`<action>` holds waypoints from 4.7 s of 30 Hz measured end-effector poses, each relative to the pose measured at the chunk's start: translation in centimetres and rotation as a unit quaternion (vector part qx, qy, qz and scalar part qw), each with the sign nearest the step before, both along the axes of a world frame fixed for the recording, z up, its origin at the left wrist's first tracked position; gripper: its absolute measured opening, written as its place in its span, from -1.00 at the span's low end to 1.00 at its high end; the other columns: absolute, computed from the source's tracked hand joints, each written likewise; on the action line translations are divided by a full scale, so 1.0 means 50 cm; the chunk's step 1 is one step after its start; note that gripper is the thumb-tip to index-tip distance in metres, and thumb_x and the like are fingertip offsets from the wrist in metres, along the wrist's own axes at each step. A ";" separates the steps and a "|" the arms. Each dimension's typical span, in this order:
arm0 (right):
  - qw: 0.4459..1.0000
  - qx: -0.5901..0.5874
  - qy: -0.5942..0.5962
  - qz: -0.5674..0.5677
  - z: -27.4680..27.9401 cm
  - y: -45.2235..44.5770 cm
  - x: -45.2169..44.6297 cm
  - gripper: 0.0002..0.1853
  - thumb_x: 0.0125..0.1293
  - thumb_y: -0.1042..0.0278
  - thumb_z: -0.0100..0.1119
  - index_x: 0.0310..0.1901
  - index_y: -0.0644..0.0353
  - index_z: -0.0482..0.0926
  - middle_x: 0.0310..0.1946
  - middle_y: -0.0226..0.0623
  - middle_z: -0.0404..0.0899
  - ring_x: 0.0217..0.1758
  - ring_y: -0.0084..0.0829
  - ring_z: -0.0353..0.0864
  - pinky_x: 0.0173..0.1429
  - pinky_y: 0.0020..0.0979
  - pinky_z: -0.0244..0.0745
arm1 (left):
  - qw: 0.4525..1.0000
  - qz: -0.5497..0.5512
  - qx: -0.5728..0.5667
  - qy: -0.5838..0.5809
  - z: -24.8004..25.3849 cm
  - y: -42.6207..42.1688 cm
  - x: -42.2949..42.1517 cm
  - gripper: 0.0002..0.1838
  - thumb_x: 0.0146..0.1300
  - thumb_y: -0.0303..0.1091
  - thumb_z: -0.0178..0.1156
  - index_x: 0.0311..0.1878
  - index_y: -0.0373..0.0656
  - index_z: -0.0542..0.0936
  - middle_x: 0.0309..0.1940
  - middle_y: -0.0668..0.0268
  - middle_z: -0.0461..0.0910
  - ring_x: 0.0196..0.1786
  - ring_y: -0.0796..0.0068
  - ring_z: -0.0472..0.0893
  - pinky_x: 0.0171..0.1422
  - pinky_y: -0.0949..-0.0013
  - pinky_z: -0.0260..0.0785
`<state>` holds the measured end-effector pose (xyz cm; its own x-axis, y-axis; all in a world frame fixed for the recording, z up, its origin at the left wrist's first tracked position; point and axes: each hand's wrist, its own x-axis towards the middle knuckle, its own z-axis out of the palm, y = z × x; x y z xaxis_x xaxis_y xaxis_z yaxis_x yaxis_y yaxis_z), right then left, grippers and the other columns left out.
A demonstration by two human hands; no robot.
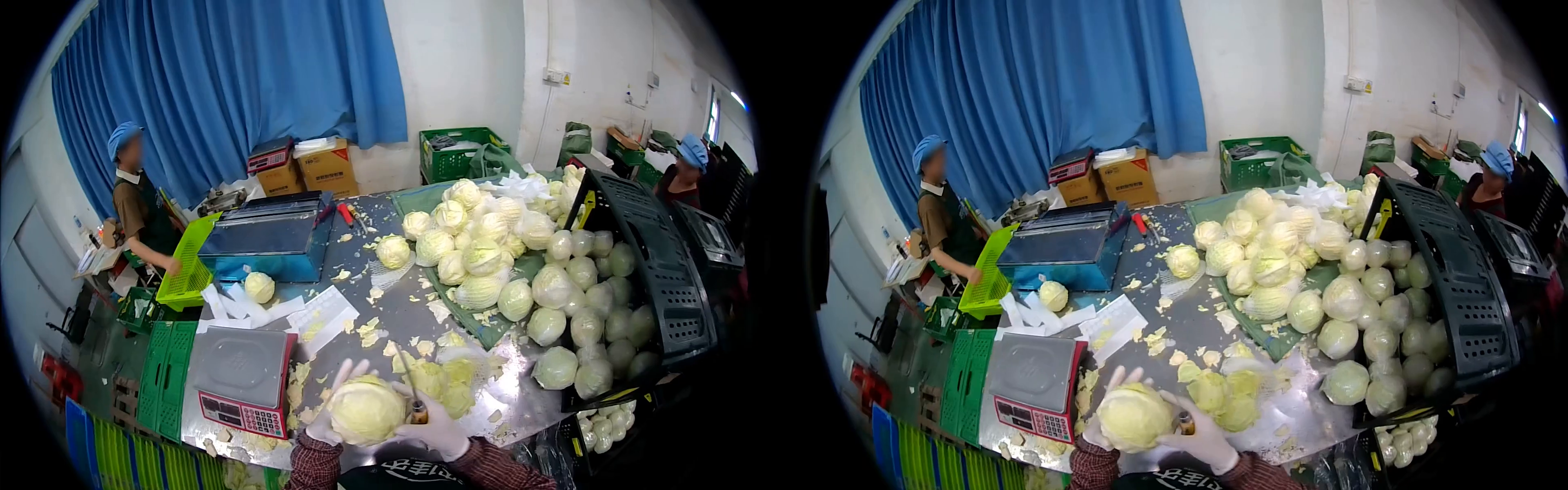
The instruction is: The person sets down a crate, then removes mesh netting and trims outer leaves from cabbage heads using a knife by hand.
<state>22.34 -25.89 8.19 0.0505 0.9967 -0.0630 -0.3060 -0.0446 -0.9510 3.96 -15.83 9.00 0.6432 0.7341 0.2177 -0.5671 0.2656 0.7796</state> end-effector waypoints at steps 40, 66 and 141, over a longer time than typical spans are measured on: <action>0.821 0.001 -0.569 0.048 -0.229 -0.077 0.006 -0.42 0.36 0.18 0.05 0.32 0.26 0.20 -0.10 0.07 0.55 -0.27 -0.02 0.62 -0.27 -0.17 0.54 | 0.817 0.245 0.141 0.503 -0.306 -0.088 0.068 0.25 -0.47 -0.13 0.65 0.33 -0.34 0.13 0.16 -0.11 0.25 0.22 -0.07 0.34 0.33 0.11 0.26; 0.839 -0.023 -0.542 0.038 -0.214 -0.066 0.007 -0.39 0.38 0.10 0.00 0.37 0.19 0.18 -0.06 0.08 0.55 -0.11 0.01 0.60 -0.13 -0.15 0.56 | 0.798 0.261 0.179 0.512 -0.312 -0.091 0.074 0.19 -0.39 -0.24 0.62 0.33 -0.34 0.10 0.21 -0.07 0.20 0.27 -0.02 0.29 0.37 0.13 0.22; 0.860 -0.095 -0.496 -0.067 -0.183 -0.056 -0.001 -0.71 0.27 0.10 0.19 -0.26 0.19 0.53 -0.36 -0.08 0.57 -0.35 0.00 0.58 -0.26 -0.14 0.49 | 0.759 0.283 0.261 0.525 -0.313 -0.114 0.093 0.17 -0.43 -0.25 0.60 0.32 -0.33 0.14 0.19 -0.10 0.23 0.25 -0.14 0.28 0.34 0.00 0.20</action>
<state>22.31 -28.70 -0.96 0.2871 0.9543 -0.0828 0.6380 -0.2549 -0.7266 8.60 -21.55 -6.64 0.2779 0.9474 0.1589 0.5310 -0.2893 0.7964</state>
